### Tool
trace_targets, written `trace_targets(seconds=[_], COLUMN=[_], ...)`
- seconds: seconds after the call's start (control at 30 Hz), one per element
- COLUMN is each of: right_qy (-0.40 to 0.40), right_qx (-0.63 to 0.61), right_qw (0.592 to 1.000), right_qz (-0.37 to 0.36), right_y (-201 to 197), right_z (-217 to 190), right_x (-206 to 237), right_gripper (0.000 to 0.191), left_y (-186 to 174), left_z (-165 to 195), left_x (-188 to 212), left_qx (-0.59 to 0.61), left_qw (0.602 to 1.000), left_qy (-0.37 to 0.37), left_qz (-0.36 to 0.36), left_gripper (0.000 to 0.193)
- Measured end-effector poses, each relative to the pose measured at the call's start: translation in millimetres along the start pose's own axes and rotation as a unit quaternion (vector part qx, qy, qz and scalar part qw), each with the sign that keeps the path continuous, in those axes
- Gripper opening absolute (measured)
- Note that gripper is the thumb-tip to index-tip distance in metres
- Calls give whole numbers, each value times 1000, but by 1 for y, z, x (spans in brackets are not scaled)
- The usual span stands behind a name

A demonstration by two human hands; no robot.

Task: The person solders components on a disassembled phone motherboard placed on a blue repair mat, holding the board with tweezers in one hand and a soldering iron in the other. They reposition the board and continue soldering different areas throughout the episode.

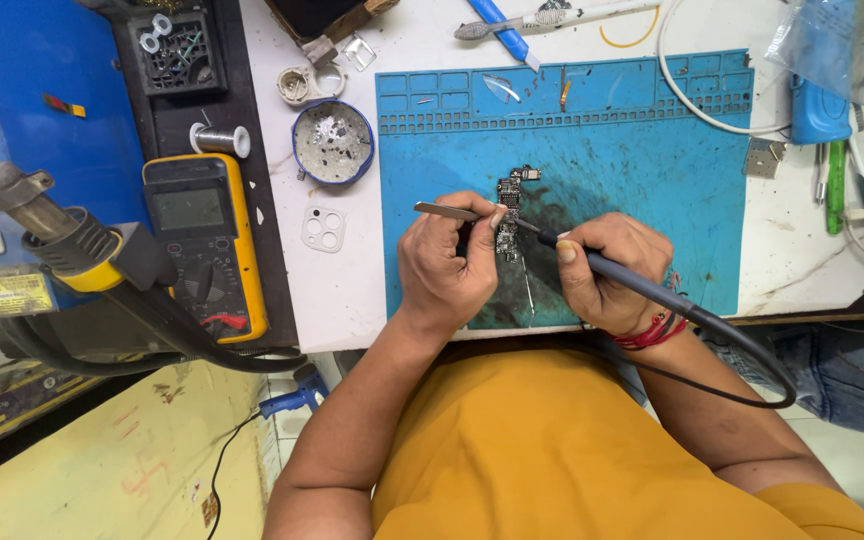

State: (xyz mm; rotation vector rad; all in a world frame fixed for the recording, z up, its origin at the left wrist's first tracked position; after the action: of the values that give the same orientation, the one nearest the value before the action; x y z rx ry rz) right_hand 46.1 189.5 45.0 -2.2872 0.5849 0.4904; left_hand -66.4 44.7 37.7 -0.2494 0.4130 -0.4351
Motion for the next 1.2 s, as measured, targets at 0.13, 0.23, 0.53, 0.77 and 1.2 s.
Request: trace_targets(seconds=[0.13, 0.23, 0.53, 0.77, 1.2], right_qy=[-4, -6, 19, 6, 5], right_qx=[-5, -7, -4, -11, -4], right_qw=[1000, 1000, 1000, 1000, 1000], right_qz=[7, 1, 13, 10, 9], right_y=[-3, -2, -7, -2, -2], right_z=[-2, -2, -1, -2, -3], right_x=[0, -1, 2, -1, -1], right_gripper=[11, 11, 11, 14, 14], left_y=[1, 0, -1, 0, 0], left_z=[-1, 1, 0, -1, 0], left_x=[0, 0, 2, 3, 2], left_qx=[-3, -5, 19, -1, -3], left_qw=[1000, 1000, 1000, 1000, 1000], left_qy=[-6, 3, 20, 14, 12], left_qz=[-4, -4, 11, 4, 4], left_gripper=[14, 14, 13, 14, 14])
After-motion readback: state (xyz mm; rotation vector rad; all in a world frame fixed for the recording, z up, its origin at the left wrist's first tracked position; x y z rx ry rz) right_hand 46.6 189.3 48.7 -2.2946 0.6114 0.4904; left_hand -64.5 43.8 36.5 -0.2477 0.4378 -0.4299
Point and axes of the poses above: each hand's wrist, its own x-axis away from the middle knuckle, its own y-axis out of the palm, z = x × y, the point moved 9 cm from there along -x, towards the middle knuckle, and after that the axes turned 1 degree about y, right-handed, at the moved point
